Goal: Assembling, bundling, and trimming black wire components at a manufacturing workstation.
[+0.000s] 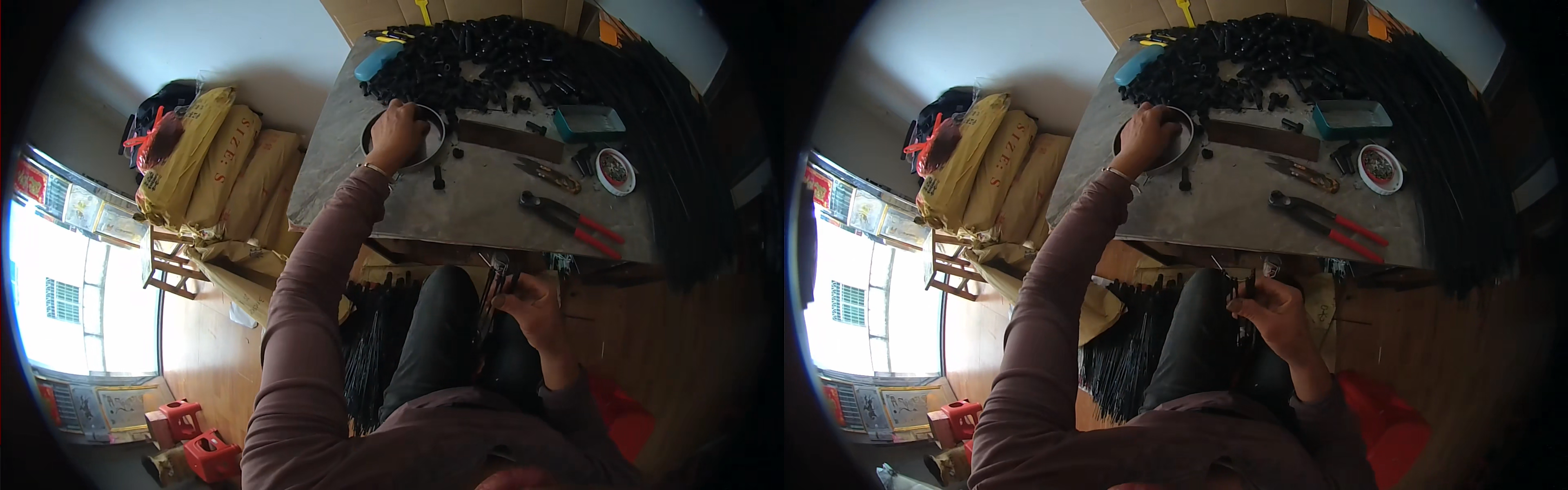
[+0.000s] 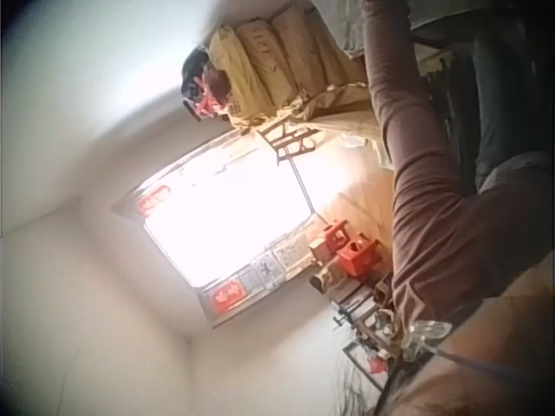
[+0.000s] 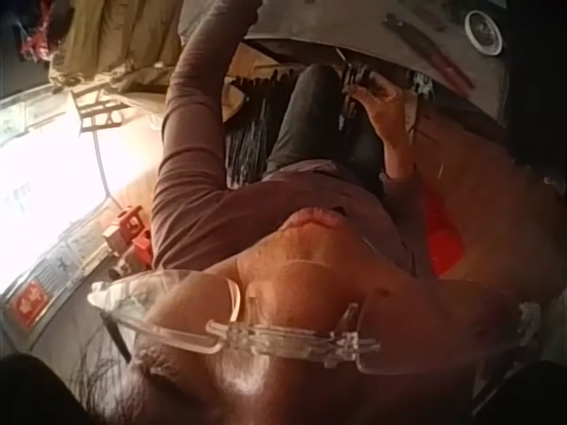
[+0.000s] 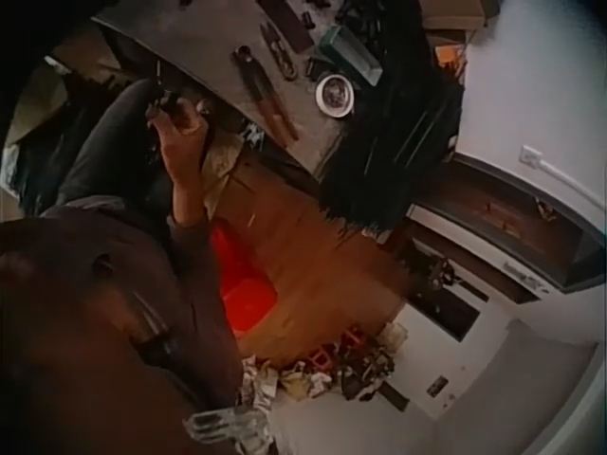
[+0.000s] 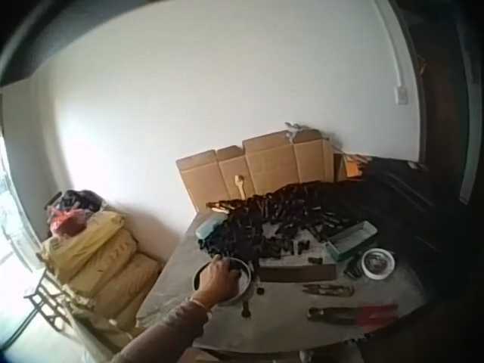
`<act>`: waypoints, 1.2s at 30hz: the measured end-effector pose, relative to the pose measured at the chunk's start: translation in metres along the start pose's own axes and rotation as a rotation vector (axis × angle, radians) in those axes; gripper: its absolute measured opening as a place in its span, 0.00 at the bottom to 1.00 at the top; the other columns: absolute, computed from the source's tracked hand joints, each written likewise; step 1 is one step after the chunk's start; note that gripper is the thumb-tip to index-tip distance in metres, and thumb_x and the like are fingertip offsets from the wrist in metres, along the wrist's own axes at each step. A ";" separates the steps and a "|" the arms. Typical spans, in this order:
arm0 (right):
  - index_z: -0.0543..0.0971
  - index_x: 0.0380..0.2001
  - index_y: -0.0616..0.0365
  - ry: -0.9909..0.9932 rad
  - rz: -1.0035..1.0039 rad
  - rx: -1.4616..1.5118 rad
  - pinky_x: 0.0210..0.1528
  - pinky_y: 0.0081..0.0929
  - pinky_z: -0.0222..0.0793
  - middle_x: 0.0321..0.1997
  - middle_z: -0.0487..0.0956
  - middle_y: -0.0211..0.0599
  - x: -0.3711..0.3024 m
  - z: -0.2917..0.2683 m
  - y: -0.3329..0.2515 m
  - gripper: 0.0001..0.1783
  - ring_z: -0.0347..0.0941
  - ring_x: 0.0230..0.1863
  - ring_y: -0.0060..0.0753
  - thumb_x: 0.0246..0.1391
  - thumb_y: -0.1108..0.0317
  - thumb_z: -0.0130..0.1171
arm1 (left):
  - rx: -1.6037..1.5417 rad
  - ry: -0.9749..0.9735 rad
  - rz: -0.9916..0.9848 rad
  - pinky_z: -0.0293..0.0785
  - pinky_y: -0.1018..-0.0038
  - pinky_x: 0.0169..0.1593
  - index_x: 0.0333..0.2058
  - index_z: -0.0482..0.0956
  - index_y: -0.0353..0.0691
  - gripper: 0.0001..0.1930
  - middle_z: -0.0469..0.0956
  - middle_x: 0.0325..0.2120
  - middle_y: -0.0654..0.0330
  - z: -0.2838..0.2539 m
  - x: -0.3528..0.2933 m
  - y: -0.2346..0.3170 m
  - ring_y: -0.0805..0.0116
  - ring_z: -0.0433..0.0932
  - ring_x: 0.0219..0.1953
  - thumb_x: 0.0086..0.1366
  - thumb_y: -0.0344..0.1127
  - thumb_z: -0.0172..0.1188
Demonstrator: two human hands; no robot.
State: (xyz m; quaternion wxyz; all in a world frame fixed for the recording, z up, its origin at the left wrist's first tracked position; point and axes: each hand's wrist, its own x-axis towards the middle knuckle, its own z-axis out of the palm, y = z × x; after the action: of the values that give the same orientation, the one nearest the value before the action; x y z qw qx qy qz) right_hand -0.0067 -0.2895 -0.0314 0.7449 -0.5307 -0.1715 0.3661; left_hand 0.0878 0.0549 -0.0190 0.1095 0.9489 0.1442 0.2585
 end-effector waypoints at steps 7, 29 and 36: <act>0.79 0.30 0.64 -0.007 0.021 -0.015 0.35 0.19 0.69 0.28 0.78 0.31 0.007 -0.002 -0.003 0.04 0.73 0.30 0.20 0.49 0.77 0.62 | -0.465 -0.069 -0.161 0.73 0.76 0.34 0.40 0.80 0.39 0.11 0.81 0.27 0.57 -0.022 -0.007 0.005 0.69 0.79 0.26 0.58 0.35 0.61; 0.79 0.33 0.61 -0.146 0.018 -0.023 0.35 0.22 0.72 0.30 0.79 0.31 -0.020 0.004 0.004 0.10 0.75 0.32 0.22 0.50 0.66 0.66 | -2.030 -0.655 -0.586 0.72 0.71 0.40 0.47 0.73 0.36 0.15 0.77 0.38 0.57 -0.067 -0.189 0.107 0.67 0.76 0.39 0.63 0.34 0.54; 0.79 0.33 0.62 -0.139 0.000 -0.069 0.34 0.23 0.72 0.28 0.79 0.33 -0.019 0.012 0.003 0.09 0.75 0.30 0.24 0.50 0.68 0.65 | -2.139 -0.751 -0.593 0.68 0.69 0.48 0.45 0.74 0.36 0.15 0.74 0.34 0.61 -0.088 -0.189 0.116 0.69 0.72 0.40 0.62 0.38 0.54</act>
State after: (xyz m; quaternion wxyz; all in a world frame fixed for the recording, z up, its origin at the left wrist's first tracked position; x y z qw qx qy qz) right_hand -0.0281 -0.2950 -0.0270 0.7124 -0.5295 -0.2353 0.3959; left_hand -0.0892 -0.1045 0.0010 0.9435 0.3195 0.0275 -0.0839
